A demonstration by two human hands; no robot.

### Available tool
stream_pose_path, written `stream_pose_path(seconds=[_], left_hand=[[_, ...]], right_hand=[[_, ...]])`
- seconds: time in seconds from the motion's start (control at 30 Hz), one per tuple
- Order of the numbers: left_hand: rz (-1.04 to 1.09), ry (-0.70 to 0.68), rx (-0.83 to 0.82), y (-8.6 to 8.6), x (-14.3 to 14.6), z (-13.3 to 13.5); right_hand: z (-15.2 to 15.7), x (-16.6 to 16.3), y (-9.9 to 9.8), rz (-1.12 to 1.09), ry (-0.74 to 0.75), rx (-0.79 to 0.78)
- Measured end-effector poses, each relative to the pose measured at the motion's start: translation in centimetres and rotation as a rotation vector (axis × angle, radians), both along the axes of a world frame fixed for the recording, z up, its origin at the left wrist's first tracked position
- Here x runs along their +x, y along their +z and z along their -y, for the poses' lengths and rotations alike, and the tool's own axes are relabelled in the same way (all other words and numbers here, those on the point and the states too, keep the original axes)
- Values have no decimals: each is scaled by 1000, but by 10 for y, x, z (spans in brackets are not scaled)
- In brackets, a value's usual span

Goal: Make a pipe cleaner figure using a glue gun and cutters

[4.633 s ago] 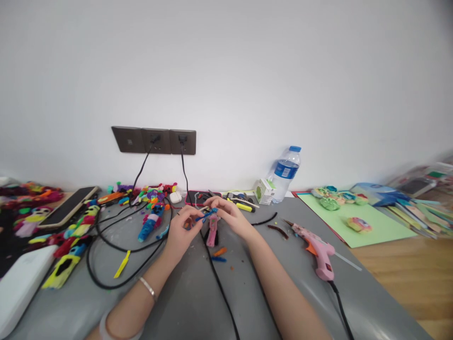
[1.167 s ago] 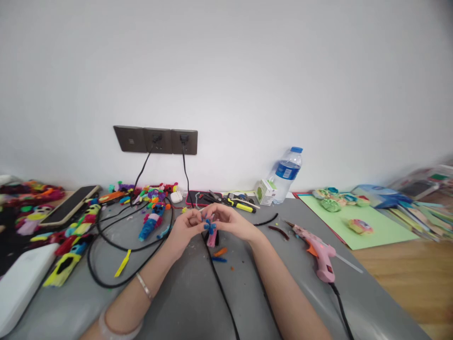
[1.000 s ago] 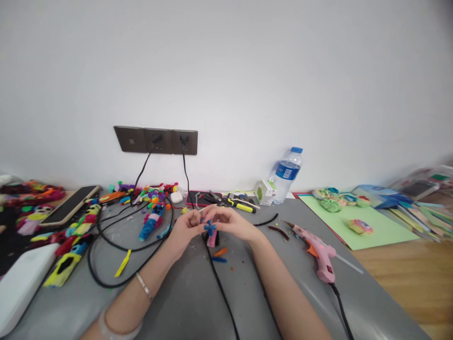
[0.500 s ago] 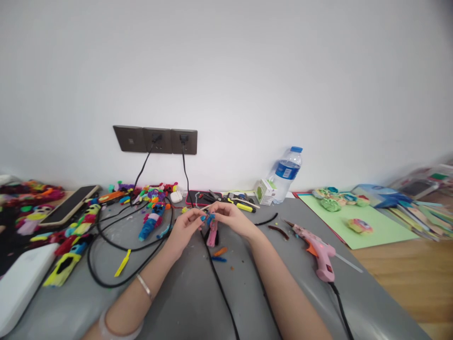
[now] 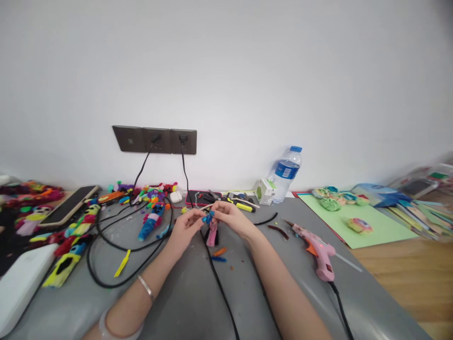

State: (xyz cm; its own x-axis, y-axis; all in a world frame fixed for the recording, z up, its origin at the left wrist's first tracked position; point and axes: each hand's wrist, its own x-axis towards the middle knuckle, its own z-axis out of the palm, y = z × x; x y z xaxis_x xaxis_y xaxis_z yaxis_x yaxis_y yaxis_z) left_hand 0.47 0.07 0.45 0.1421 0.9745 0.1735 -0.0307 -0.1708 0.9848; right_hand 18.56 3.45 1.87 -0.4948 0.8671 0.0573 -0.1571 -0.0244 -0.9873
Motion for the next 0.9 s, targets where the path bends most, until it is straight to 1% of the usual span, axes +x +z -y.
stream_pose_path(seconds=[0.3, 0.47, 0.67, 0.8, 0.9], left_hand=[[-51, 56, 102, 3, 0, 0], [-118, 101, 145, 3, 1, 3], [-205, 145, 213, 5, 0, 4], [-215, 172, 226, 6, -1, 4], [-204, 182, 231, 7, -2, 4]], right_hand=[[0, -1, -1, -64, -37, -69], [2, -2, 1, -102, -11, -108], [2, -2, 2, -41, 32, -86], [2, -1, 2, -15, 33, -75], [2, 0, 4, 25, 70, -55]])
